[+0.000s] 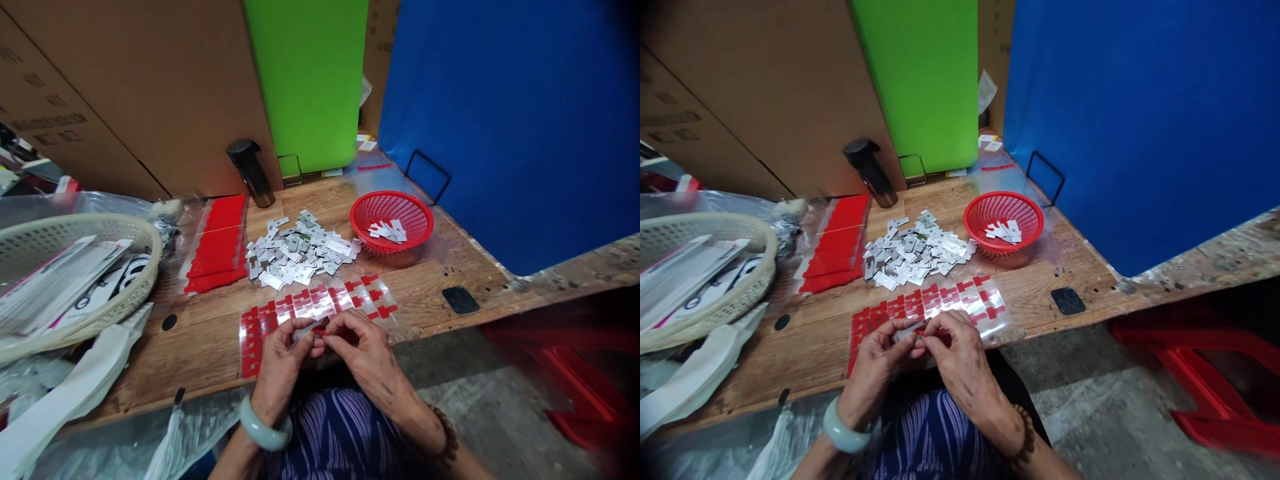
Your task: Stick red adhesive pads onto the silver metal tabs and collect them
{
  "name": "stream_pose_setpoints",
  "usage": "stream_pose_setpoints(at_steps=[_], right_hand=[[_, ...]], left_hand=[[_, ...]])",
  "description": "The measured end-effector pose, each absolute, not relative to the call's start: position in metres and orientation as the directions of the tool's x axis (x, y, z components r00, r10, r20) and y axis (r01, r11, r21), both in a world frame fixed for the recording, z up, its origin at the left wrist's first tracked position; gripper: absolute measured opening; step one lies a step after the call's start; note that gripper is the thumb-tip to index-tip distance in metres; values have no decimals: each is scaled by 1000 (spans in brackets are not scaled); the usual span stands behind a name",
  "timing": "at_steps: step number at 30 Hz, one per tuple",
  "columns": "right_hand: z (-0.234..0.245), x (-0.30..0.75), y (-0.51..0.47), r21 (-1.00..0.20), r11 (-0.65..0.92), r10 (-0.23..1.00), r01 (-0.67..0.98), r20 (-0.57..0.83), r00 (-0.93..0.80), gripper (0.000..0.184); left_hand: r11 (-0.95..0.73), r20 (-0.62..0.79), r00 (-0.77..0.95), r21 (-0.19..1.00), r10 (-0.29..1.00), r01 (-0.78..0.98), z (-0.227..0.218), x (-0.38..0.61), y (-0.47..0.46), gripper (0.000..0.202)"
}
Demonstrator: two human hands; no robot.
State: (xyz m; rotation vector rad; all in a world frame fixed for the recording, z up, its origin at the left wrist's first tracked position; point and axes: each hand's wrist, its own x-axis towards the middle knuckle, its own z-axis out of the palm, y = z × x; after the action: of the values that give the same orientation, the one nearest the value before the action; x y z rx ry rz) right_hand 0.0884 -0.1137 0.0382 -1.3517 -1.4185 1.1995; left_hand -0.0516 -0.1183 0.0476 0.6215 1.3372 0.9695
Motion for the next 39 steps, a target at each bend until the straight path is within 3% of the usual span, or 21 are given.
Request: stream_pose_setpoints(at_steps=[7, 14, 39], right_hand=[[41, 92, -112, -976, -89, 989, 201, -111, -101, 10], [34, 94, -107, -964, -48, 986, 262, -88, -144, 10], [28, 90, -108, -889, 45, 990, 456, -22, -140, 9]], left_hand=[[550, -567, 10, 793, 824, -261, 49, -53, -118, 37], [600, -622, 37, 737, 782, -311, 50, -54, -115, 34], [597, -616, 32, 746, 787, -295, 47, -54, -119, 30]])
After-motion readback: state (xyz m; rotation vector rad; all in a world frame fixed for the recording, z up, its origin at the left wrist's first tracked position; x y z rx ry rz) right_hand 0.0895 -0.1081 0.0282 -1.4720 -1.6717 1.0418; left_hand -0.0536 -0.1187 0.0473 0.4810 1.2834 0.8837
